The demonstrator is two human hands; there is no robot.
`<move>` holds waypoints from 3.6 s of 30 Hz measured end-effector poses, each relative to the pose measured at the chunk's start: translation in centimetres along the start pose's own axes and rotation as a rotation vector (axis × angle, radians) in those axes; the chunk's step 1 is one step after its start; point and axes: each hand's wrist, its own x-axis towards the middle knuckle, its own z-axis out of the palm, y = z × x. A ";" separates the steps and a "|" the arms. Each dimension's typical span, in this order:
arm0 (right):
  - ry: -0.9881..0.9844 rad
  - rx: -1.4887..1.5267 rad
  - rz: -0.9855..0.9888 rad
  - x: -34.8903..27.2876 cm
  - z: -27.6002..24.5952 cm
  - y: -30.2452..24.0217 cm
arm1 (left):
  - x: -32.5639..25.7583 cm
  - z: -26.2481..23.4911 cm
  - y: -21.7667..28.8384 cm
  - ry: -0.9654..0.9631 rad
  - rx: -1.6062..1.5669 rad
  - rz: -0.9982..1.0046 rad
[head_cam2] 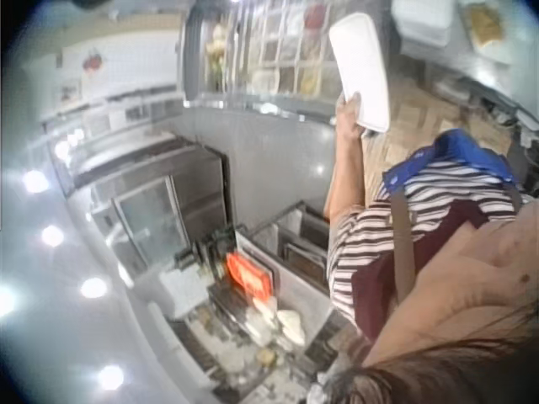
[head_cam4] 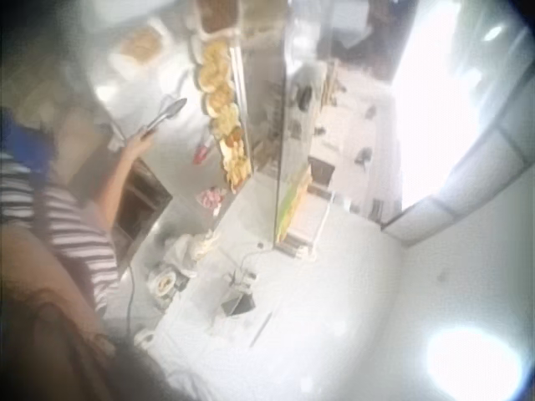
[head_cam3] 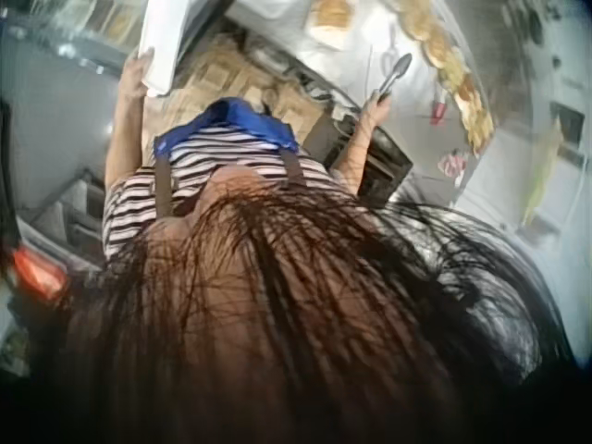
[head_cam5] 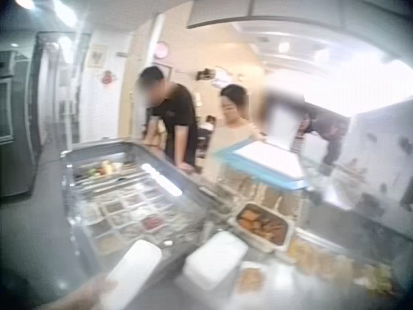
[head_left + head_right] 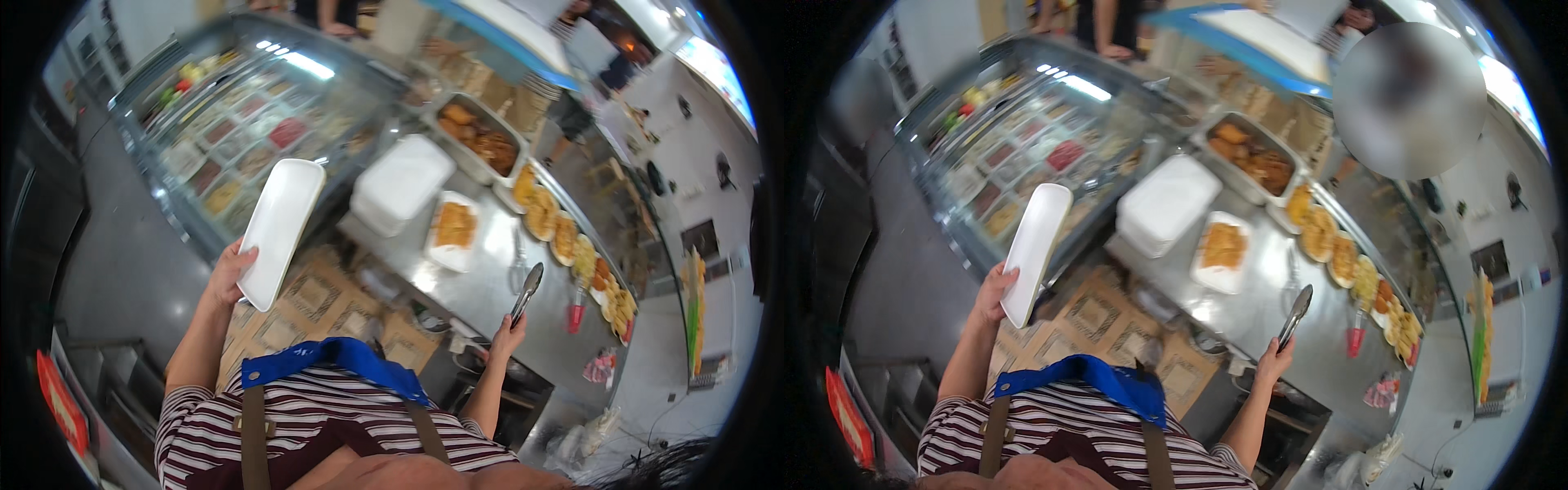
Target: The person assembles food items into white rectangular trays using tongs and scissors. They select sliced meat, fried items, and vegetables from a refrigerated display case and a counter, placing them into the trays. The person also uses scissors to cut meat into smaller pieces before arranging them.
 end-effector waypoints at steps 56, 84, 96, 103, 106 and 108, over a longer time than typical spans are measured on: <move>-0.521 -0.197 -0.520 -18.6 80.7 -50.8 | 32.4 -41.1 24.4 -0.523 0.410 -0.890; -0.705 -0.517 -0.256 -7.0 75.8 -35.4 | 39.0 -35.1 9.3 -0.034 0.053 -0.784; -0.705 -0.557 -0.145 -1.8 81.7 -30.4 | 42.9 -34.0 7.2 0.002 0.047 -0.775; -0.490 -0.623 -0.374 -5.6 82.7 -27.3 | 45.4 -35.7 6.3 0.044 0.089 -0.703; -0.410 -0.636 -0.458 -6.9 83.3 -26.2 | 46.2 -35.9 6.5 0.063 0.072 -0.655; -0.365 -0.610 -0.525 -7.2 83.3 -25.3 | 46.7 -36.3 6.4 0.082 0.075 -0.618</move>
